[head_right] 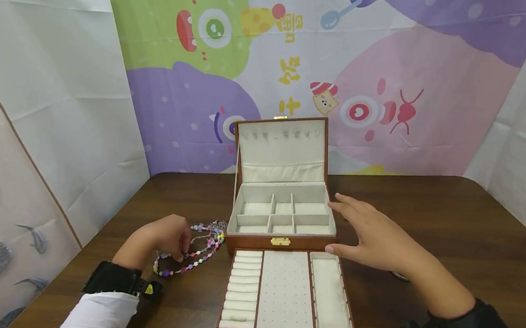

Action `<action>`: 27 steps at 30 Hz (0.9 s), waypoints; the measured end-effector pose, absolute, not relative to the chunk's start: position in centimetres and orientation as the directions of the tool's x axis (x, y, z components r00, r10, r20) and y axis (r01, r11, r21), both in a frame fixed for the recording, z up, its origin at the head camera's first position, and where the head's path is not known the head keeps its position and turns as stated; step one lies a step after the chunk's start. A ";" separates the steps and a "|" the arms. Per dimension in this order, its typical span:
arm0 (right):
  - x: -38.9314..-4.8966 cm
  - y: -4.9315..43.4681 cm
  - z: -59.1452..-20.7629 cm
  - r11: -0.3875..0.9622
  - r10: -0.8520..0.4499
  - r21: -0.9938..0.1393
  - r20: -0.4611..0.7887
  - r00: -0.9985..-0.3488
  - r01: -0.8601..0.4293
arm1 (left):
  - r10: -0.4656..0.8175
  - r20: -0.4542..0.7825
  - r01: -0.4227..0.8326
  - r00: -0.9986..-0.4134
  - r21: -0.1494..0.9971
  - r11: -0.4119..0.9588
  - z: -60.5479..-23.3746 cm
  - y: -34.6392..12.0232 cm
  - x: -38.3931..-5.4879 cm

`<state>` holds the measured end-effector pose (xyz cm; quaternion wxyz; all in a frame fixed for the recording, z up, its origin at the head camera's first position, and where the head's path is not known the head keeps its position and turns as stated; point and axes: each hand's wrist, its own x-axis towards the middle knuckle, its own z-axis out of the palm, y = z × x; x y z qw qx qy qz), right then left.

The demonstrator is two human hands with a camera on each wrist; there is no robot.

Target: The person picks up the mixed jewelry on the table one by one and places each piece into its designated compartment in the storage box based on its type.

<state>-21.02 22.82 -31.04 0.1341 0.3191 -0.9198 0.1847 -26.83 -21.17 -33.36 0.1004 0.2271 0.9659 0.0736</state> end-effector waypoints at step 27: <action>-20.5 23.1 -30.0 0.719 -0.542 -0.277 0.352 -0.764 -0.638 | 0.434 0.286 0.519 -0.854 0.508 0.687 -29.7 -21.6 -26.2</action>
